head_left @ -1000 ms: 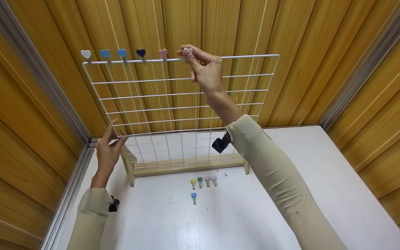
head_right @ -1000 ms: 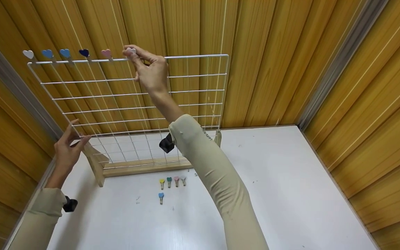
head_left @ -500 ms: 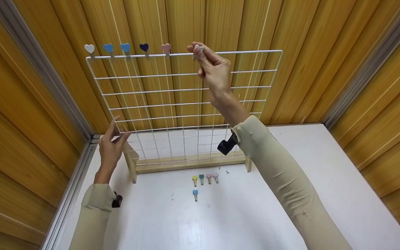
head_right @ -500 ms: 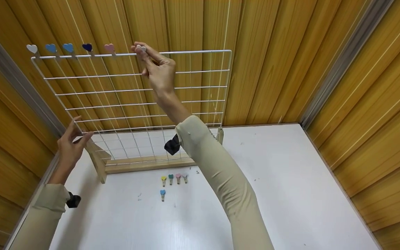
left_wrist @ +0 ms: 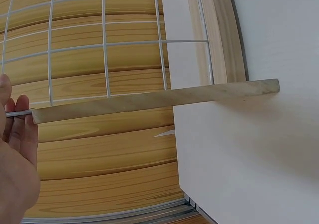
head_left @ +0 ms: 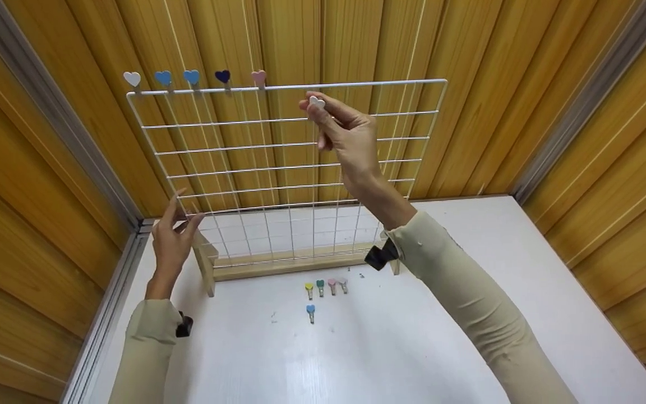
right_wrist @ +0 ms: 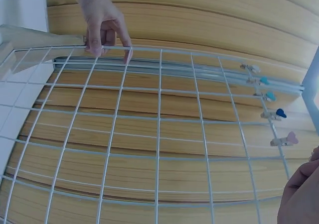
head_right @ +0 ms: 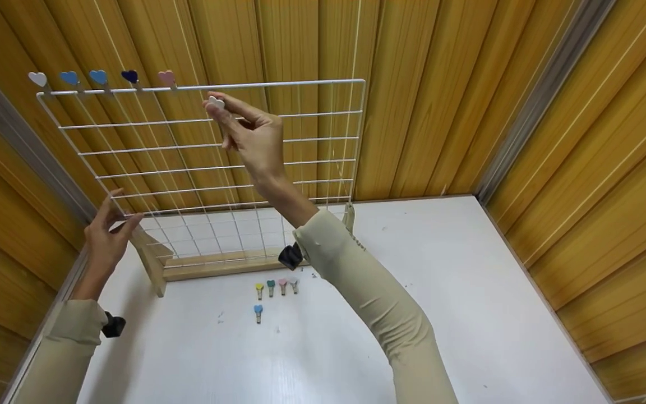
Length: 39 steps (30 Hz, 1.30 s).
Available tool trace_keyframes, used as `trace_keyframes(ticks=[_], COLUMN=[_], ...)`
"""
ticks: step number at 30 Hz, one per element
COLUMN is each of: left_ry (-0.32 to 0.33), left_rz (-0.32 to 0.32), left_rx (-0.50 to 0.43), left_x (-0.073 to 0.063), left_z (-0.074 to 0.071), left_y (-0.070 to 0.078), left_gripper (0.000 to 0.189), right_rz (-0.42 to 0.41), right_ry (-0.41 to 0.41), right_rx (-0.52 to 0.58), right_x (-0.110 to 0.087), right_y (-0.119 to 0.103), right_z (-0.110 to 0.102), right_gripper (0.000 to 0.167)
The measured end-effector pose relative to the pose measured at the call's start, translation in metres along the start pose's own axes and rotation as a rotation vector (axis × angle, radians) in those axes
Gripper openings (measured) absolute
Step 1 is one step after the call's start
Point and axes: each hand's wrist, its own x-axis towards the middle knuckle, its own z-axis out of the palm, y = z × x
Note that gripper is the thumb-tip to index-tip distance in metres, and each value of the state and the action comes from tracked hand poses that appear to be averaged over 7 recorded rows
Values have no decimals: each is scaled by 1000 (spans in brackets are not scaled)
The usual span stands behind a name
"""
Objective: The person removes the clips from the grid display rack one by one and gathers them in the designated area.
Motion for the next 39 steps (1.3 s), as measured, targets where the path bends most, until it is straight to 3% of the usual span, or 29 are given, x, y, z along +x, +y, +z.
trace_keyframes(ticks=[3, 9, 16, 20, 29, 35, 39], left_ry=[2, 10, 14, 15, 1, 4, 6], left_rz=[3, 13, 40, 51, 14, -4, -19], left_rx=[-7, -2, -21, -24, -3, -12, -13], left_x=[0, -2, -3, -3, -6, -3, -1], left_z=[2, 2, 0, 2, 4, 5, 8], left_y=[-1, -3, -3, -3, -2, 0, 3], left_gripper=[57, 58, 57, 57, 58, 57, 58], right_rz=[-34, -126, -100, -84, 18, 144, 230], right_ry=[-41, -153, -234, -280, -340, -383, -394], right_rx=[-22, -172, -238, -274, -332, -398, -445], right_x=[-12, -37, -58, -68, -88, -98, -115], right_y=[-2, 11, 24, 29, 52, 73, 94], right_z=[-7, -19, -33, -44, -72, -93, -114], right_gripper=[23, 28, 36, 31, 24, 26, 27])
